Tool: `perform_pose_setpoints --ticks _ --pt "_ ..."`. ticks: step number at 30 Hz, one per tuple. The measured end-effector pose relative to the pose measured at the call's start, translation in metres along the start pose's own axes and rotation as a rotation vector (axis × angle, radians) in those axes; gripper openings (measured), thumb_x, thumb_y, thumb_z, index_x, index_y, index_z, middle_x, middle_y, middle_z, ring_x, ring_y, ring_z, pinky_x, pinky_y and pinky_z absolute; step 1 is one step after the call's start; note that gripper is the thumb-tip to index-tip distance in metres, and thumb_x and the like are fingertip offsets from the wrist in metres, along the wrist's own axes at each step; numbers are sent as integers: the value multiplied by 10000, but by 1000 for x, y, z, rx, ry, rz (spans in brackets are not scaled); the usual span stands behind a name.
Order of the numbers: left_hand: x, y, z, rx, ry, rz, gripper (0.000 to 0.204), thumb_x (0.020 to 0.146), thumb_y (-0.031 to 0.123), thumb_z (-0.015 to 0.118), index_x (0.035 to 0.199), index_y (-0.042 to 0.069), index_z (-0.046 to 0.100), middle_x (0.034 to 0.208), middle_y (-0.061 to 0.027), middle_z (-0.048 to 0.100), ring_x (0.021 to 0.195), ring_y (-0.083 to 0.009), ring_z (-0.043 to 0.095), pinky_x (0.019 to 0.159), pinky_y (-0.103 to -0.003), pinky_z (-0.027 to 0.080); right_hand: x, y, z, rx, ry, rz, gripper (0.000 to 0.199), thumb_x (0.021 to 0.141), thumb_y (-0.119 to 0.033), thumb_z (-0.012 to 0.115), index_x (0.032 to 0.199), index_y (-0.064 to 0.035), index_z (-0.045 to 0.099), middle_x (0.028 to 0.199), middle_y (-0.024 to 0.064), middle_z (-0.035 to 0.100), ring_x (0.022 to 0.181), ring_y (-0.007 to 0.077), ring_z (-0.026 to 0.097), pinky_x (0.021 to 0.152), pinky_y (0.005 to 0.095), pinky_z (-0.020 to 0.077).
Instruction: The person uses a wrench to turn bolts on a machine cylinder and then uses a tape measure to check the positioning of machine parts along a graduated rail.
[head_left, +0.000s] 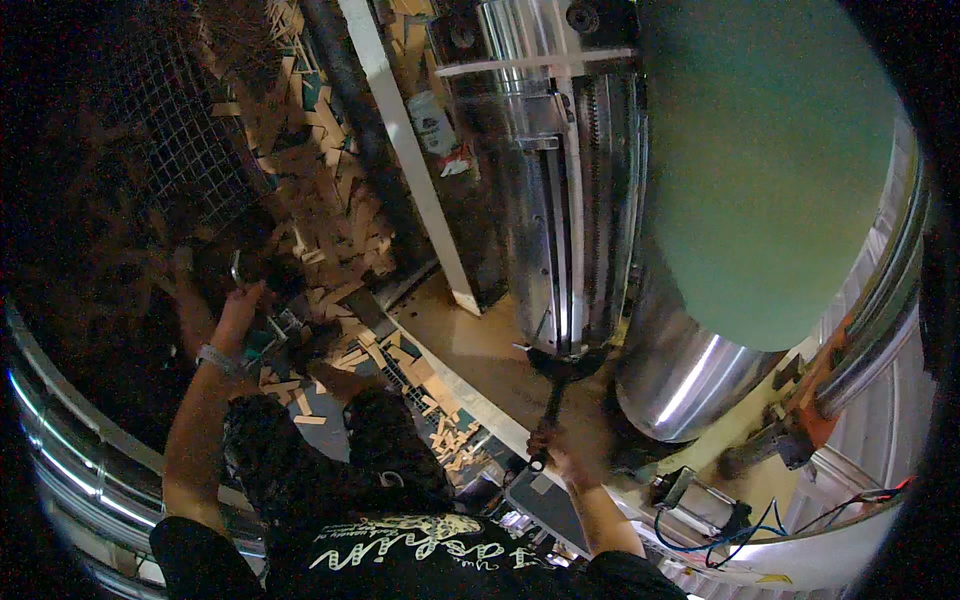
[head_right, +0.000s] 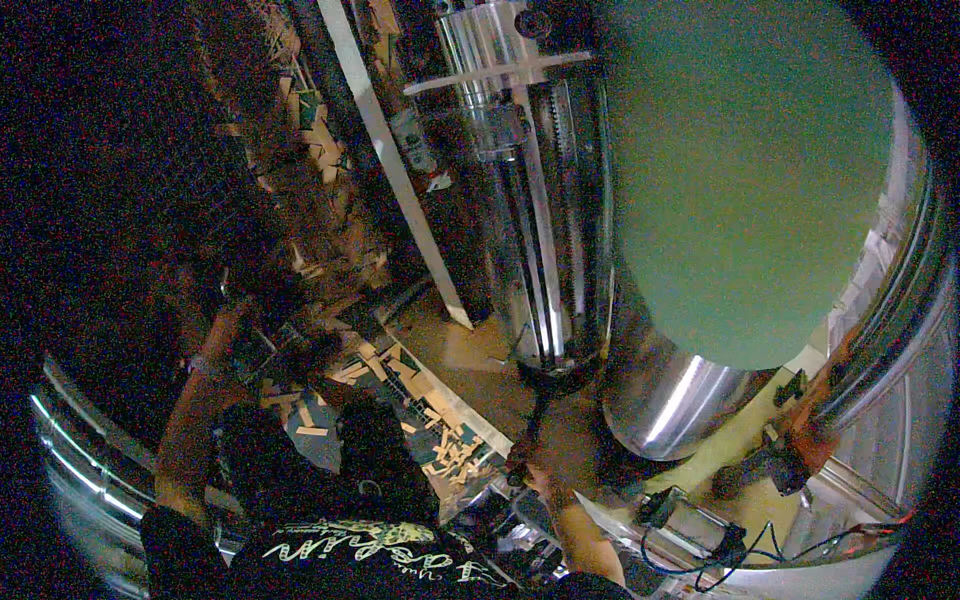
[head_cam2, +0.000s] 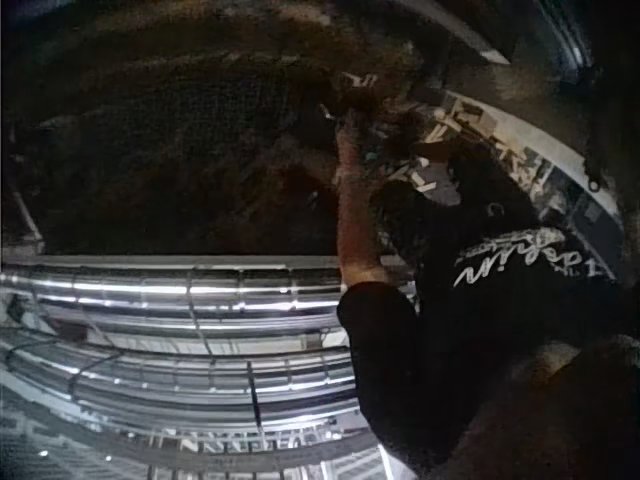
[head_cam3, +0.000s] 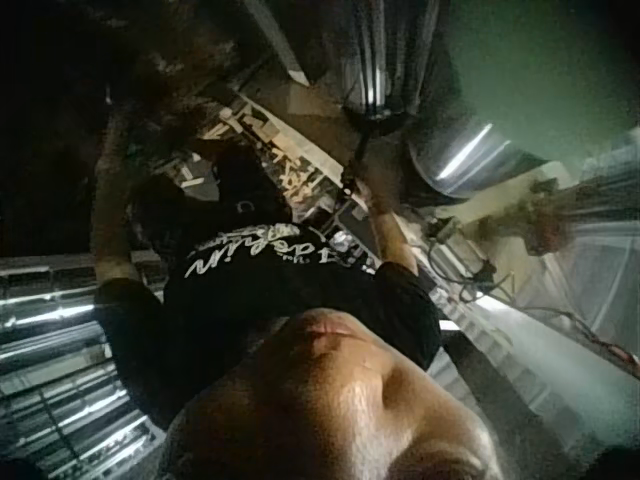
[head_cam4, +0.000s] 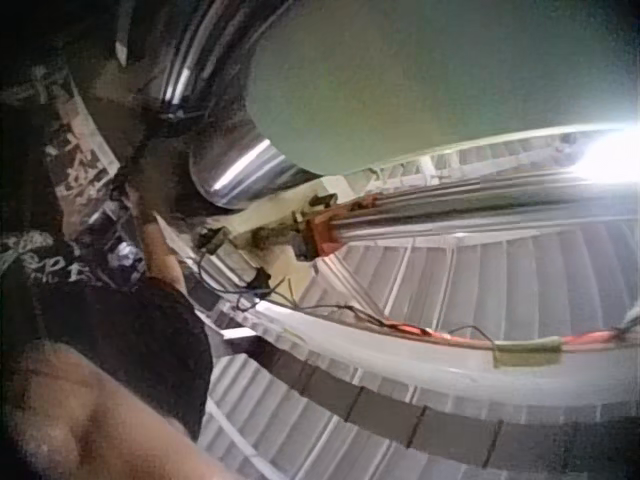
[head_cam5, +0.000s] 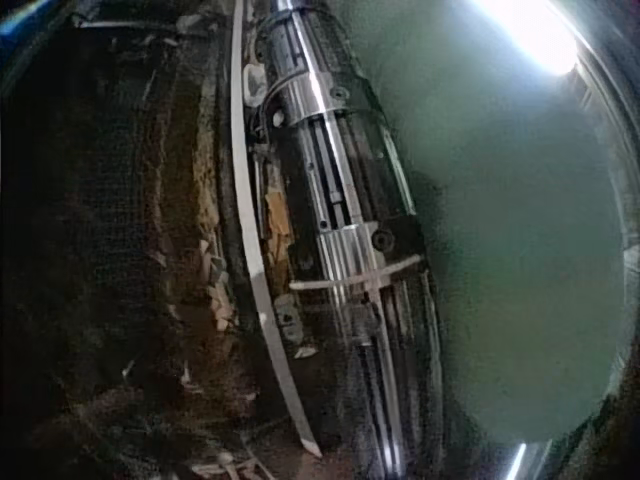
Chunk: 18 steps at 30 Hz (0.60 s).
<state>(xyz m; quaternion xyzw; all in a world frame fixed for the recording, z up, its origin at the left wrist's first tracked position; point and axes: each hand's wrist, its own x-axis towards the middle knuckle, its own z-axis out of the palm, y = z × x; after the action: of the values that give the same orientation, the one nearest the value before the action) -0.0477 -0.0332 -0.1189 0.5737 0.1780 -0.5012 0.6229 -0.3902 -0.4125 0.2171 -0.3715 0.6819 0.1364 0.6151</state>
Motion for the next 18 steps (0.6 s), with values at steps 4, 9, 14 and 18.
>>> perform_pose_setpoints --ticks 4,9,14,18 --pt "26 -48 1 91 -36 135 260 860 226 463 786 10 587 651 -73 584 638 -178 526 649 -301 424 -12 -10 -2 -99 48 34 287 869 -233 429 610 -152 337 516 -38 260 458 89 291 437 246 265" --pt "56 -133 -8 -67 -155 116 234 858 198 467 826 -3 581 661 -85 576 656 -187 532 613 -308 434 -21 -19 -6 -180 83 63 291 869 -239 436 608 -154 338 508 -39 265 448 89 294 433 246 269" --pt "27 -86 4 801 -133 298 209 859 178 461 887 6 576 734 -85 579 732 -197 531 637 -329 428 -19 -11 -14 -183 107 53 296 868 -245 443 606 -157 339 500 -40 269 439 89 298 428 245 273" --pt "1 -19 42 139 -169 25 226 858 208 459 873 23 587 824 -87 578 773 -199 515 707 -332 402 -16 -1 -15 -61 258 4 282 872 -262 440 628 -148 357 501 -31 285 427 99 303 416 254 286"
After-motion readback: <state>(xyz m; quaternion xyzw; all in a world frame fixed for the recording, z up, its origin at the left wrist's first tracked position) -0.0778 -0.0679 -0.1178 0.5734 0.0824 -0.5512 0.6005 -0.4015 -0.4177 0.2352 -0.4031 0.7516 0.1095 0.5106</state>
